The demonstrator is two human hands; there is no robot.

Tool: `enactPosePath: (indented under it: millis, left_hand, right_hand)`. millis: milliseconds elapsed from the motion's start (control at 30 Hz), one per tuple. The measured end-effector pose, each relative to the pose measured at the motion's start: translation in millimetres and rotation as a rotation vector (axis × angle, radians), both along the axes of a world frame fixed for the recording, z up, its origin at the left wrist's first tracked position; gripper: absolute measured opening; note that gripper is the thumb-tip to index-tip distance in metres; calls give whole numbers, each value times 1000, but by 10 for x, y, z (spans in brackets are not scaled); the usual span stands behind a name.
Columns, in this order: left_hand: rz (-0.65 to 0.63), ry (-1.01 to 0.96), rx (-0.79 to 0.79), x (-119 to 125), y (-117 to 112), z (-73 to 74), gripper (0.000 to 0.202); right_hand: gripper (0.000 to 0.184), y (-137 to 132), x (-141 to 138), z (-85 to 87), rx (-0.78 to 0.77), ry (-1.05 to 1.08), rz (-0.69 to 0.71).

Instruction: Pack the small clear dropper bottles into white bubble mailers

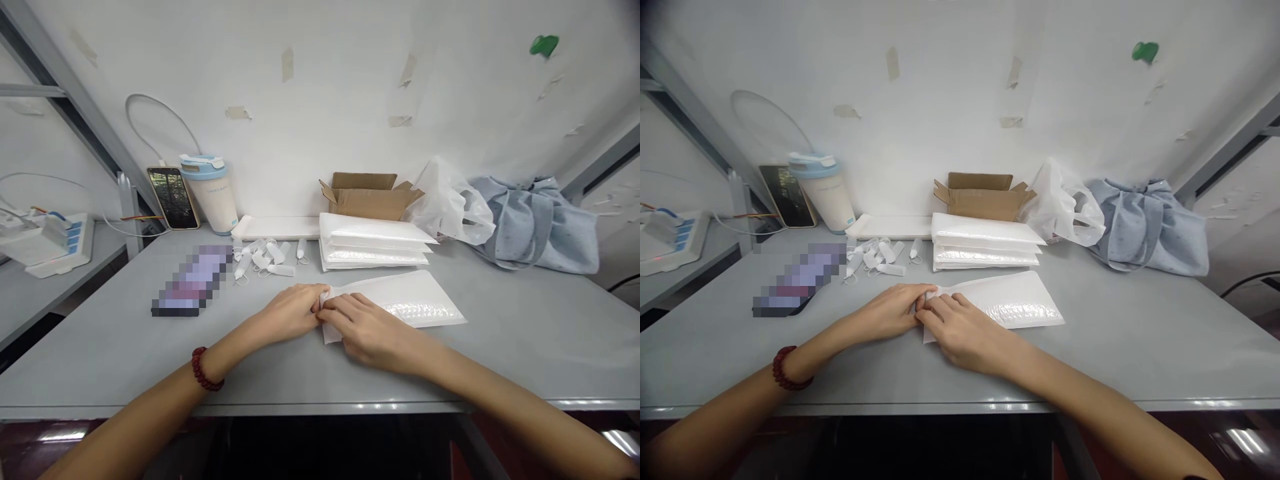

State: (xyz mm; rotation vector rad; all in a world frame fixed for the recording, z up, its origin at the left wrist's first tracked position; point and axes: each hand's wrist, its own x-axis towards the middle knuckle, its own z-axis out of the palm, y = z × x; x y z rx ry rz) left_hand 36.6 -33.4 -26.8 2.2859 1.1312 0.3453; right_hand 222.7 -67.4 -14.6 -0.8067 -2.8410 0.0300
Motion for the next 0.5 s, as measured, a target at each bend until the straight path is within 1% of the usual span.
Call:
enactPosePath:
  millis: [133, 267, 333, 400, 467, 500]
  left_hand:
    - [8, 16, 6, -4, 19, -24, 27]
    - [16, -21, -85, -25, 50, -5, 32]
    - [8, -74, -154, -46, 66, 31, 32]
    - [1, -154, -189, -60, 71, 68, 31]
    - [-19, -228, -167, -49, 53, 85, 30]
    - [-27, -249, -140, -29, 37, 83, 26]
  right_hand:
    - [35, 13, -33, -99, 135, -15, 6]
    - [34, 57, -14, -145, 262, 47, 1]
    - [32, 70, 13, -131, 335, 77, -25]
    - [33, 73, 49, -91, 379, 117, -45]
    - [33, 72, 87, -39, 394, 187, -55]
    - [33, 75, 106, -14, 402, 230, -60]
